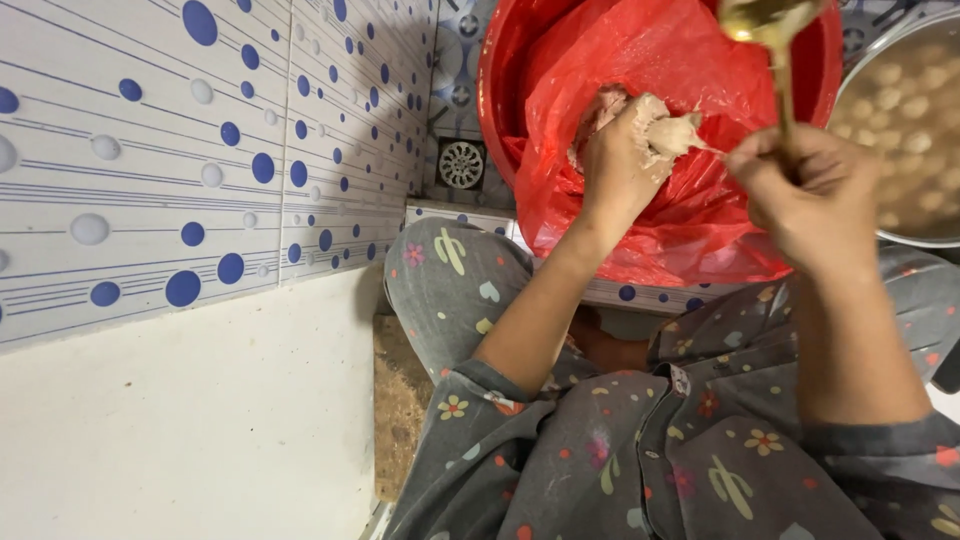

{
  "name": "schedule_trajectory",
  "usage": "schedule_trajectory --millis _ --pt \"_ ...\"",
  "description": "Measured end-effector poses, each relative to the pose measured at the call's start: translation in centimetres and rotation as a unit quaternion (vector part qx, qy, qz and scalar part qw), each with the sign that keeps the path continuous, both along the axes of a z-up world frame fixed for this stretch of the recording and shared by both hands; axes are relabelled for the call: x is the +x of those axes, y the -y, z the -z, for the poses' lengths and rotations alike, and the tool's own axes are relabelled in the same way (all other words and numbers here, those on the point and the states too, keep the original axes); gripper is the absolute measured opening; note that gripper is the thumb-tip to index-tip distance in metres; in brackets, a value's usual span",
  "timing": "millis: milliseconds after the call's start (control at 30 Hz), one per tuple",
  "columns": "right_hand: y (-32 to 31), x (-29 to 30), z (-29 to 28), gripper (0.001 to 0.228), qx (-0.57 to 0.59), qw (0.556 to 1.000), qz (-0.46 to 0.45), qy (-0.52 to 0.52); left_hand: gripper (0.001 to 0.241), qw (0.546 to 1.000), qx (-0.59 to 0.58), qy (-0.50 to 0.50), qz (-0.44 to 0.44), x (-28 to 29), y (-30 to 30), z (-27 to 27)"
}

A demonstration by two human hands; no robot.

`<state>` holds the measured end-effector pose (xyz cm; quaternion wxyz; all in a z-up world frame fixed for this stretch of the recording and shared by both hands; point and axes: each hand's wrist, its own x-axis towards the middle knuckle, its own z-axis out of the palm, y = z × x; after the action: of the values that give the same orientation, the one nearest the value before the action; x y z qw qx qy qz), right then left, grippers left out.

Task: Squeezing dough through the hand and scooping it with a spoon into a pot of liquid to form small balls.

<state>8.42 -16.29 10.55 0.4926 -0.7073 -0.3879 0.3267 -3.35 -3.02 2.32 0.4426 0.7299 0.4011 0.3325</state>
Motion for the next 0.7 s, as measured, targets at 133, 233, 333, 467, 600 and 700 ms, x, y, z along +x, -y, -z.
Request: schedule_trajectory --millis 133,233,333,467,600,700 --pt "0.6 0.8 -0.4 0.010 0.021 0.994 0.003 -0.106 0.026 0.998 0.044 0.040 0.012 0.0 0.1 0.1" --pt "0.5 0.9 -1.7 0.012 0.013 0.983 -0.005 -0.182 0.028 0.994 0.051 0.093 0.029 0.1 0.3 0.1" --pt "0.6 1.8 -2.7 0.012 0.027 0.977 -0.044 -0.206 0.031 0.994 -0.014 0.103 0.047 0.5 0.0 1.3" --pt "1.2 3.8 -2.7 0.006 0.075 0.978 -0.079 -0.176 0.028 0.952 -0.238 0.193 0.025 0.9 -0.9 3.4" --pt "0.8 6.3 -2.2 0.021 -0.029 0.997 -0.061 -0.027 0.049 0.905 -0.321 0.278 0.031 0.8 -1.5 4.5" --pt "0.1 7.7 0.5 0.017 -0.149 0.980 0.056 0.121 0.035 0.866 -0.365 0.332 0.079 0.4 -1.7 3.8"
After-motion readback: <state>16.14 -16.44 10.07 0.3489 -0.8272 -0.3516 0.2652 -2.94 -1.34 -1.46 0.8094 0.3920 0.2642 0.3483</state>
